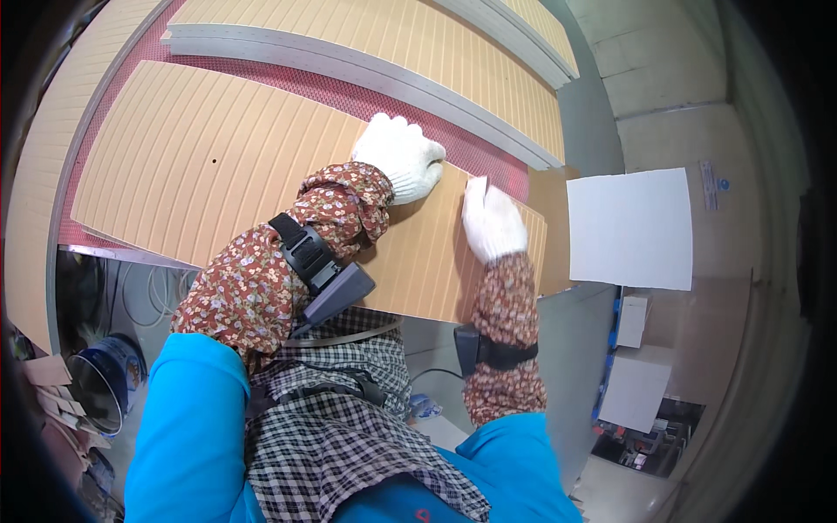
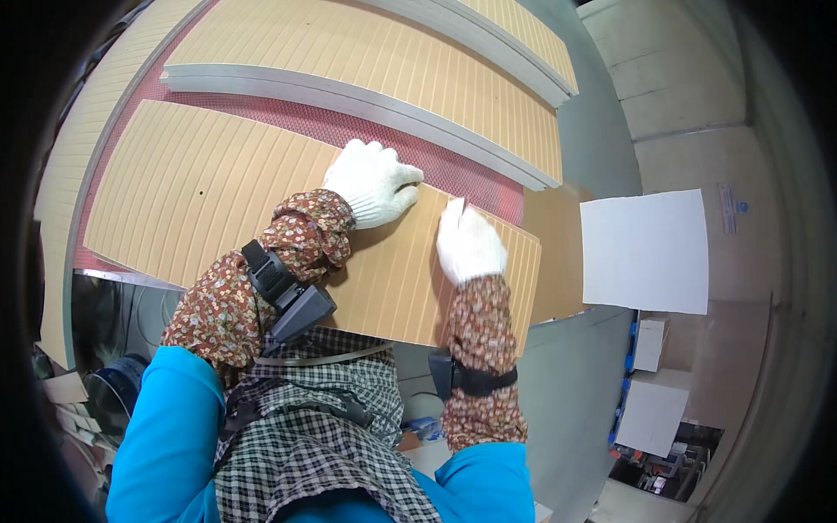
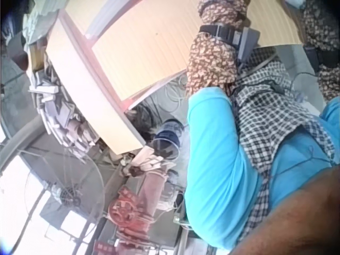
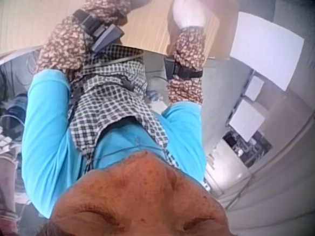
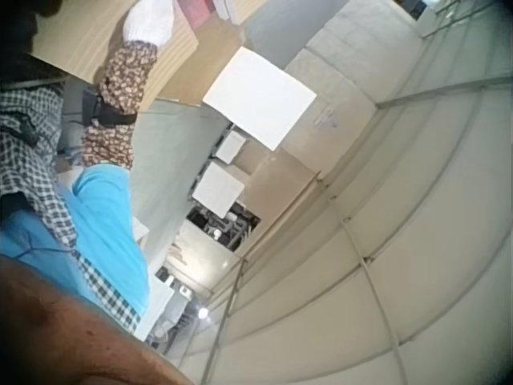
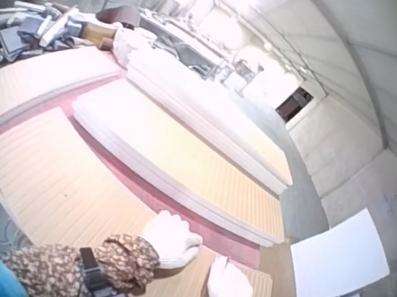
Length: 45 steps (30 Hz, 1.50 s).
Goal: Sanding the edges and surfaces of wooden furniture panels using a hand sanding block.
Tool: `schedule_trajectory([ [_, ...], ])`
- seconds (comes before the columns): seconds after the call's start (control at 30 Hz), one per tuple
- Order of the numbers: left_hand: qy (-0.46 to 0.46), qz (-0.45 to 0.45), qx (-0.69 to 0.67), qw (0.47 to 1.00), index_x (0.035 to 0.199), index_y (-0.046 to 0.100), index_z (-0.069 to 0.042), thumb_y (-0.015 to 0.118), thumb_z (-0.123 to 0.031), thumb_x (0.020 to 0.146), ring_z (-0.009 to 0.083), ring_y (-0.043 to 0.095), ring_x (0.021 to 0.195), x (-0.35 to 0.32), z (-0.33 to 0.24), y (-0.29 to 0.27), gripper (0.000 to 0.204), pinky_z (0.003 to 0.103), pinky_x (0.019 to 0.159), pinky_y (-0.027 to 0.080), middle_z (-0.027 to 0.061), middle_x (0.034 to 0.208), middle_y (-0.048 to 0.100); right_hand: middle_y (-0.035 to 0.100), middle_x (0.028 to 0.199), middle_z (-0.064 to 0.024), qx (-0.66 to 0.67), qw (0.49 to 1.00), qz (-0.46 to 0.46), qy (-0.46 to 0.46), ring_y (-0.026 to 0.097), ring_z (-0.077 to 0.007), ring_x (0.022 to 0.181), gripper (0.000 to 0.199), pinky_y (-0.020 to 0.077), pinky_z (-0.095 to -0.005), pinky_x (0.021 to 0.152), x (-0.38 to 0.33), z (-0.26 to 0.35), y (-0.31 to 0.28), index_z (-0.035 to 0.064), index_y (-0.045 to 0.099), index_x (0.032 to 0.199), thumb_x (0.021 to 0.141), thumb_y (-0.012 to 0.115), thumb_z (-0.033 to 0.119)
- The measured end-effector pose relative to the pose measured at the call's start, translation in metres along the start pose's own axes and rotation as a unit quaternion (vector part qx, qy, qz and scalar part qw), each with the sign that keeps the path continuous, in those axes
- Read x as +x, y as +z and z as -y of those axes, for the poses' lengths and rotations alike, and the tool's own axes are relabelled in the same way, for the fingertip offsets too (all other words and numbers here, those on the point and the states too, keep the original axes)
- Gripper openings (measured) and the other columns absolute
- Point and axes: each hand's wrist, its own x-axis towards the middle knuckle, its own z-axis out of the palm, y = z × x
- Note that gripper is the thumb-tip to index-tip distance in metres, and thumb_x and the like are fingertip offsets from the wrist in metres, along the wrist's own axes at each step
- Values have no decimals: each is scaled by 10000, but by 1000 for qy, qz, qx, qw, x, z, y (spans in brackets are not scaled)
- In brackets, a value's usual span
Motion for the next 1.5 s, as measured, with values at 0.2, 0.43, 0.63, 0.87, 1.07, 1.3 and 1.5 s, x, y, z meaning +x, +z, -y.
schedule_trajectory([
  [0.2, -2, -3, 7, 1000, 1137, 793, -195, 571, -368, 952, 320, 685, 978, -1, 9, 5, 337, 493, 895, 478, 141, 989, 732, 742, 1025, -251, 13, 1000, -7, 6, 715, -477, 883, 459, 562, -590, 771, -112, 2, 14, 76, 709, 1037, 1103, 396, 405],
  [0.43, -10, 7, 9, 1000, 1183, 787, -201, 564, -377, 965, 319, 684, 1021, 0, 9, 2, 358, 491, 939, 475, 147, 1029, 737, 701, 718, -252, 68, 997, -13, 44, 707, -466, 693, 417, 563, -573, 678, -194, 15, 28, 39, 693, 970, 1079, 499, 392],
  [0.63, -8, 6, 6, 1000, 1172, 791, -201, 569, -380, 963, 313, 683, 1016, 0, 7, 4, 354, 487, 939, 473, 140, 1032, 737, 691, 692, -249, 23, 999, -32, 23, 697, -464, 646, 382, 557, -570, 626, -201, 11, 34, 28, 689, 984, 1073, 522, 361],
  [0.87, -9, -18, 5, 1000, 1135, 801, -195, 590, -358, 952, 309, 684, 995, -2, 9, 7, 323, 483, 907, 477, 136, 1001, 737, 712, 800, -278, 18, 999, -37, -16, 712, -481, 760, 428, 560, -587, 708, -125, 14, 25, 21, 683, 1001, 1088, 461, 377],
  [1.07, -10, -37, 4, 999, 1112, 805, -192, 604, -339, 944, 309, 686, 978, -3, 9, 9, 300, 480, 893, 478, 132, 971, 738, 704, 1117, -329, 24, 1000, 12, -4, 676, -492, 1081, 628, 512, -577, 972, -22, 24, 9, -38, 710, 1069, 1098, 313, 447],
  [1.3, -2, -21, 11, 1000, 1106, 798, -197, 583, -344, 947, 319, 689, 974, -1, 7, 5, 306, 496, 893, 480, 140, 974, 736, 697, 1120, -341, 4, 997, 5, -73, 677, -498, 1074, 612, 522, -574, 970, 43, 17, 2, -71, 710, 1033, 1081, 349, 422],
  [1.5, -8, 10, 8, 1000, 1139, 792, -205, 564, -365, 962, 323, 686, 1008, 2, 2, 3, 330, 501, 908, 478, 145, 1017, 736, 721, 1074, -319, 10, 1000, -14, 10, 696, -482, 1045, 612, 526, -573, 970, -29, 24, 6, 7, 722, 1040, 1104, 304, 448],
])
